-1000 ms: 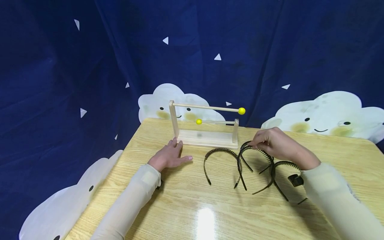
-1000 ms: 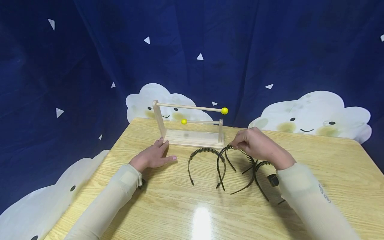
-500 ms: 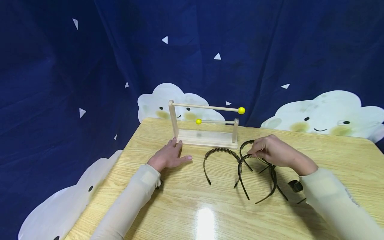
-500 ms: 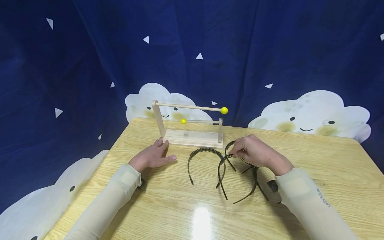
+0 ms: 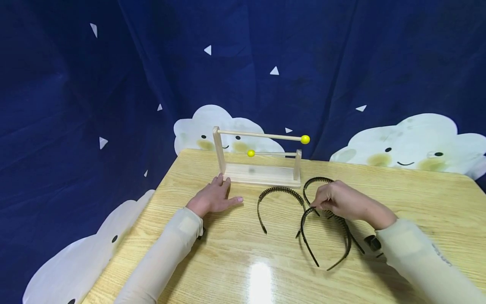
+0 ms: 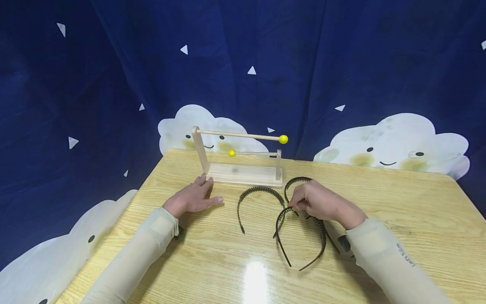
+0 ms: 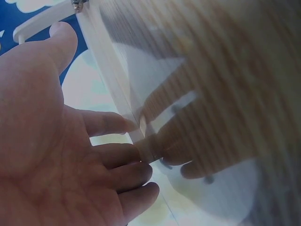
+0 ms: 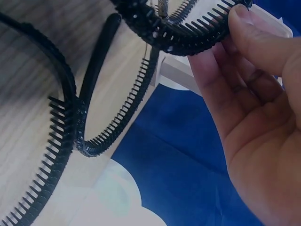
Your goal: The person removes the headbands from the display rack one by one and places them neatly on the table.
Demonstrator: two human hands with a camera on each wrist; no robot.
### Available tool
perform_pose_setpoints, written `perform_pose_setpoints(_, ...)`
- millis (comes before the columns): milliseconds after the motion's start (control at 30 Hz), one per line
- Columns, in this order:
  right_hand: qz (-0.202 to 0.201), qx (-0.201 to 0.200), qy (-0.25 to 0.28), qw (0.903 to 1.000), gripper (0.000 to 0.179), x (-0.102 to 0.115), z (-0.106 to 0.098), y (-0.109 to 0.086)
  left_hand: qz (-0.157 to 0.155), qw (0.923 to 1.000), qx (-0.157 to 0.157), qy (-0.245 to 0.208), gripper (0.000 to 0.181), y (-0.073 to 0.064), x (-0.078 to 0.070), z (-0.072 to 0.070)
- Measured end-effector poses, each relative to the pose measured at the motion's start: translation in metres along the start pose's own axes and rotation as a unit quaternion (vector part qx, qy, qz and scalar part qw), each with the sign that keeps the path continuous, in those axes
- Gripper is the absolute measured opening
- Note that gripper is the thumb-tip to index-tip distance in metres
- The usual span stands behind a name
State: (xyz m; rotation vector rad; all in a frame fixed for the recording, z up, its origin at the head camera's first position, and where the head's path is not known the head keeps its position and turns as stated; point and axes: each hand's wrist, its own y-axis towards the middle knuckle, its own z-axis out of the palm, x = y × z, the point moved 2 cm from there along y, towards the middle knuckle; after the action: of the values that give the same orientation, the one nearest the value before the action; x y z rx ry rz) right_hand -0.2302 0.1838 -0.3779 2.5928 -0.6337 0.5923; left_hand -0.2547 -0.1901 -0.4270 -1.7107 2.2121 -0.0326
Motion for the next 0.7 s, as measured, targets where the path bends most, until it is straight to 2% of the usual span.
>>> perform_pose_setpoints(200,-0.002,0.014,0.016,0.9998,0.039,-0.001,0.007,-0.002,-0.001,1.0,-0.001,-0.001,0.1,0.0,0.0,0.001)
perform_pose_setpoints(400,-0.008,0.023,0.007,0.9997,0.034,-0.001,0.013,-0.004,0.002,1.0,-0.004,-0.004,0.099,0.0,0.0,0.0)
perform_pose_setpoints(700,0.006,0.04,0.004,0.9992,0.051,-0.001,0.019,-0.008,0.007,0.9999,-0.005,-0.005,0.098,-0.001,-0.001,-0.001)
